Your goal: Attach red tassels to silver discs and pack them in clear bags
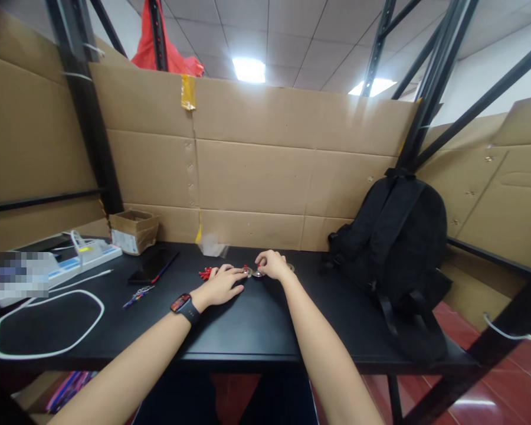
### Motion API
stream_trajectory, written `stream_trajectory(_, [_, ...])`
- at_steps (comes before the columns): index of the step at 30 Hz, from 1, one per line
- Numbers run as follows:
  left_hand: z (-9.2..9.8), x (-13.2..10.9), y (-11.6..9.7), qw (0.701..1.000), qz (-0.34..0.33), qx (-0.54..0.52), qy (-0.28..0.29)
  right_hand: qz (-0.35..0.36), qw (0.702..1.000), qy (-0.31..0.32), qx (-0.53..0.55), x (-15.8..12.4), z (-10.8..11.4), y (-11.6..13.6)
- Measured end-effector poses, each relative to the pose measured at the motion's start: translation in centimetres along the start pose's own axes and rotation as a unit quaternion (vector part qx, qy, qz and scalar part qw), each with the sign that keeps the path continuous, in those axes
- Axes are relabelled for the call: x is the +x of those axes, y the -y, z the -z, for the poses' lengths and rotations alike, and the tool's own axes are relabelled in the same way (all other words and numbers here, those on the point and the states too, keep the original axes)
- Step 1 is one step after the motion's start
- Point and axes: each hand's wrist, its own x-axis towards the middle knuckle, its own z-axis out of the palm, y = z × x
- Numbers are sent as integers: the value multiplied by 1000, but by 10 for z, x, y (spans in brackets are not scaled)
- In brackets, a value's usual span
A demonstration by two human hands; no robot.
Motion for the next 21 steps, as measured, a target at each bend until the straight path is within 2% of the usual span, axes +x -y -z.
stream_trajectory(4, [-2, 1, 1, 1000, -5, -2, 8, 9, 999, -45, 21, -2, -9, -8])
stream_trajectory(12, [-6, 0, 2, 1000, 5, -3, -4, 49, 996, -77, 13, -2, -20, -19])
stream_trajectory(17, [3, -1, 3, 998, 20, 12, -54, 52, 995, -83, 0, -9, -7, -31])
stream_trajectory(21, [24, -5, 27, 990, 66, 19, -121, 6, 996, -86, -36, -19, 14, -43])
